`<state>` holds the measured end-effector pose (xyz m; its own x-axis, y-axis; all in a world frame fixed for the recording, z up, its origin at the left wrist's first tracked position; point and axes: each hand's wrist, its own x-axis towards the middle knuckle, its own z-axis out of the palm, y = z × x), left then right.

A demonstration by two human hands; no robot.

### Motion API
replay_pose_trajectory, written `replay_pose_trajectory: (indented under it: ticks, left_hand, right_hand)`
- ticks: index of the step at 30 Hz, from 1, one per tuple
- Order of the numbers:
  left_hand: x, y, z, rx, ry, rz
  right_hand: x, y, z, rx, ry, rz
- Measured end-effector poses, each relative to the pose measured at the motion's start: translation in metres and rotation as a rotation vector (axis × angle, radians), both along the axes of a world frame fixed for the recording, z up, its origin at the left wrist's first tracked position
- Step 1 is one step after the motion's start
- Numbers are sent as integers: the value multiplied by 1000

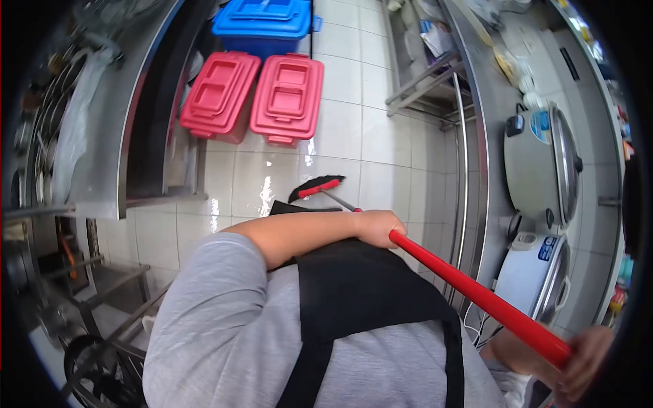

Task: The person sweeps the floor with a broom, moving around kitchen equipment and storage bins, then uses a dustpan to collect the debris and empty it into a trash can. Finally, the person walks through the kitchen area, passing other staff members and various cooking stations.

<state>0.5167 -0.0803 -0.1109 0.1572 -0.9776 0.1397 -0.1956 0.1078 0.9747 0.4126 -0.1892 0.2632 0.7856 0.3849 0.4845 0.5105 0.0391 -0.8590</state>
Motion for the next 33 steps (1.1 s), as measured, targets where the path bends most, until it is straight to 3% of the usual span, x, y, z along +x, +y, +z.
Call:
replay_pose_trajectory:
  ticks: [3,5,7,8,10,12,13,17,18,20,21,22,23,25,27,28,30,33]
  left_hand:
    - [19,-58,-58,53,-184,29]
    - [39,-86,-89,-98,-189,84]
    - [83,-109,-123,18,-319,160]
    - [106,-118,-131,12,-421,293]
    - [153,-131,-125,175,-495,425]
    - [189,-151,-110,150,-499,445]
    - [193,-160,-95,114,-489,423]
    - [160,-183,-35,53,-378,156]
    - [151,-185,-42,31,-349,65]
    - [148,-181,-55,92,-243,-85]
    - [170,-180,-57,70,-276,-83]
    - [187,-179,-62,53,-305,-84]
    - [204,-182,-67,57,-302,-82]
    - [249,-195,-86,34,-275,53]
    - [313,-215,-113,-37,-266,220]
    - [352,-225,-128,-74,-293,288]
    - [431,-242,-153,44,-500,445]
    - [499,-259,-118,239,-499,596]
  right_hand:
    - [-9,-13,-30,-27,-102,-210]
    - [-26,-41,-60,7,-225,-363]
    - [-7,-40,-103,221,-347,-603]
    - [4,-42,-129,159,-366,-676]
    - [24,-55,-151,97,-378,-771]
    - [45,-70,-157,-28,-217,-908]
    - [49,-76,-145,9,-288,-1034]
    - [44,-137,-40,233,-272,-872]
    - [61,-141,-38,230,-268,-869]
    - [98,-150,-34,248,-139,-587]
    - [113,-146,-36,209,-152,-634]
    - [139,-154,-43,179,-215,-410]
    - [164,-147,-45,128,-171,-429]
    - [208,-139,-57,81,-129,-450]
    - [240,-149,-92,95,-251,-732]
    - [270,-149,-109,68,-245,-736]
    - [317,-154,-146,59,-169,-863]
    - [374,-182,-177,45,-173,-877]
